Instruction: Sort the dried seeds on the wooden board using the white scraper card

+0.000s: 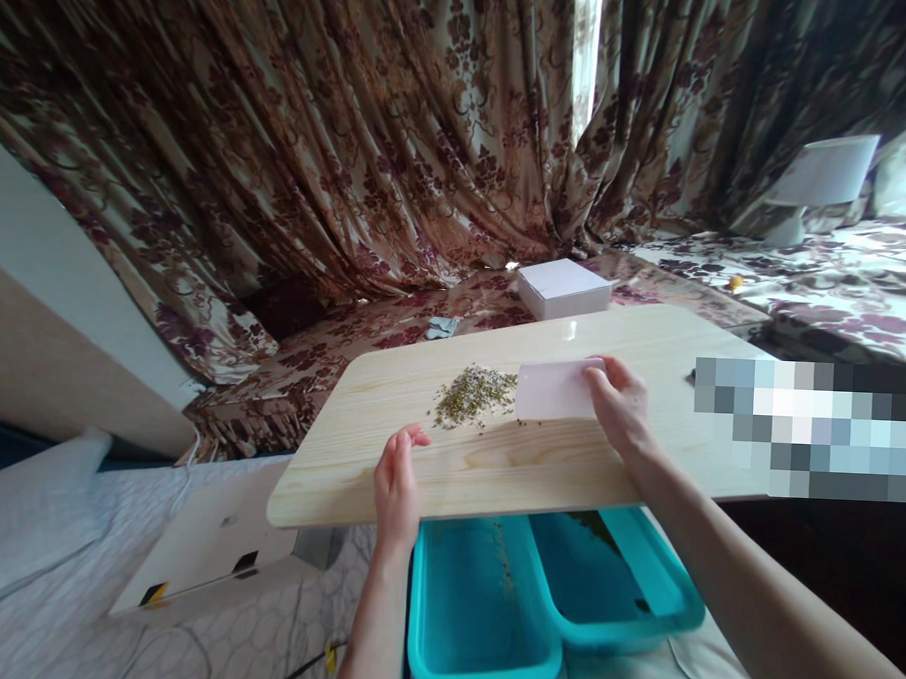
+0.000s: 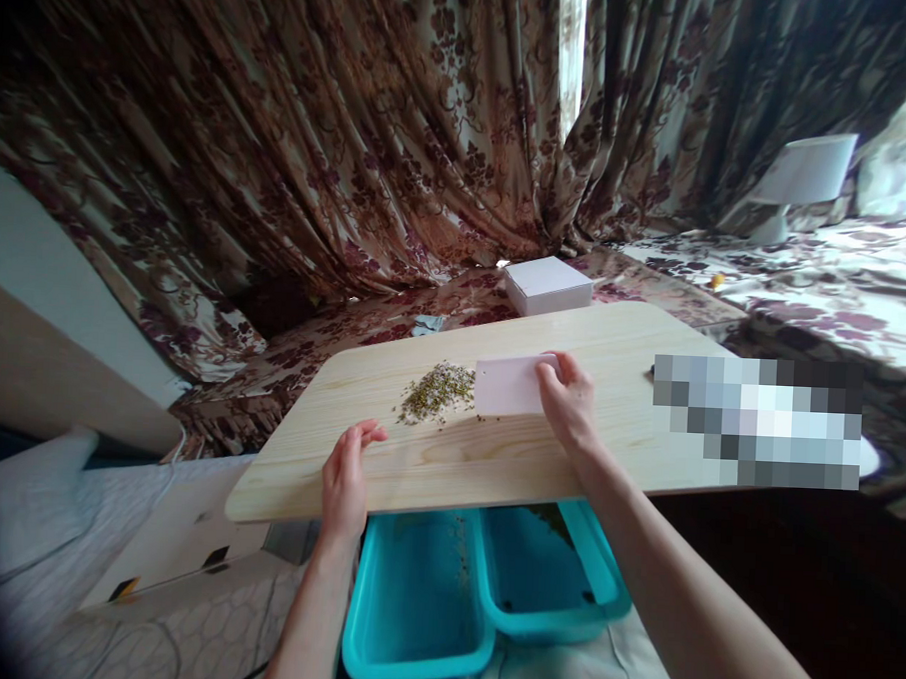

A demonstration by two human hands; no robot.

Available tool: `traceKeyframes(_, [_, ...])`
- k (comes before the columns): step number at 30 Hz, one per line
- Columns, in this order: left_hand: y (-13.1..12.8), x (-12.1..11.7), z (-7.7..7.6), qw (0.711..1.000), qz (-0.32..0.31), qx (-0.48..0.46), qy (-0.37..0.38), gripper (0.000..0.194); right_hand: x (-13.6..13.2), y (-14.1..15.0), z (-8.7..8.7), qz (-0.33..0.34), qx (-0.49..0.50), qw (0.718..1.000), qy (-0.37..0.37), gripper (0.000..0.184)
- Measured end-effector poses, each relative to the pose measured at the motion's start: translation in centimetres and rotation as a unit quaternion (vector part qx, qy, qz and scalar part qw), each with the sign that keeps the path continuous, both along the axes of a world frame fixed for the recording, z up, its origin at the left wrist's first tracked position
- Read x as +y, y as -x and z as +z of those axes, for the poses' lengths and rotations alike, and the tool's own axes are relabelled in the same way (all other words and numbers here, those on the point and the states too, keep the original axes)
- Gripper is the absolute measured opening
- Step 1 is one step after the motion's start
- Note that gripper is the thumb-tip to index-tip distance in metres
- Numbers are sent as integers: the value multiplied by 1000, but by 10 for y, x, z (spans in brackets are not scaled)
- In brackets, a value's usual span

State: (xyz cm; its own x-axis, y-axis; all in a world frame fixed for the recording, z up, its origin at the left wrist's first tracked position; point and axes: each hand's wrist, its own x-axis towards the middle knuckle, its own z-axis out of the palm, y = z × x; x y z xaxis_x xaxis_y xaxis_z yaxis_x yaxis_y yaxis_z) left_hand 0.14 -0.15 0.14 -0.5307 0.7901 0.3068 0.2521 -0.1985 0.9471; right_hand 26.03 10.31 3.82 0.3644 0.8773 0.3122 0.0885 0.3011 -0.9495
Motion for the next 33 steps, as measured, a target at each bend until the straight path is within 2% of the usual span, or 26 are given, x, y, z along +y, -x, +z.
traceKeyframes(6, [0,0,0,1000,1,2,-6,51,2,0,-1,-17,13,1000,-5,17])
traceKeyframes(10, [0,1,-1,1000,2,4,-8,51,3,0,-4,-3,7,1000,-7,16])
traceKeyframes(18, [0,0,0,1000,0,3,-5,51,-3,1,4,-5,18,1000,4,15])
traceKeyframes(27, [1,1,-1,1000,5,0,-1,52,-3,5,1,63,22,998,-4,17])
traceKeyframes(33, [2,2,-2,1000,5,2,-2,51,-3,6,2,60,22,998,-13,19])
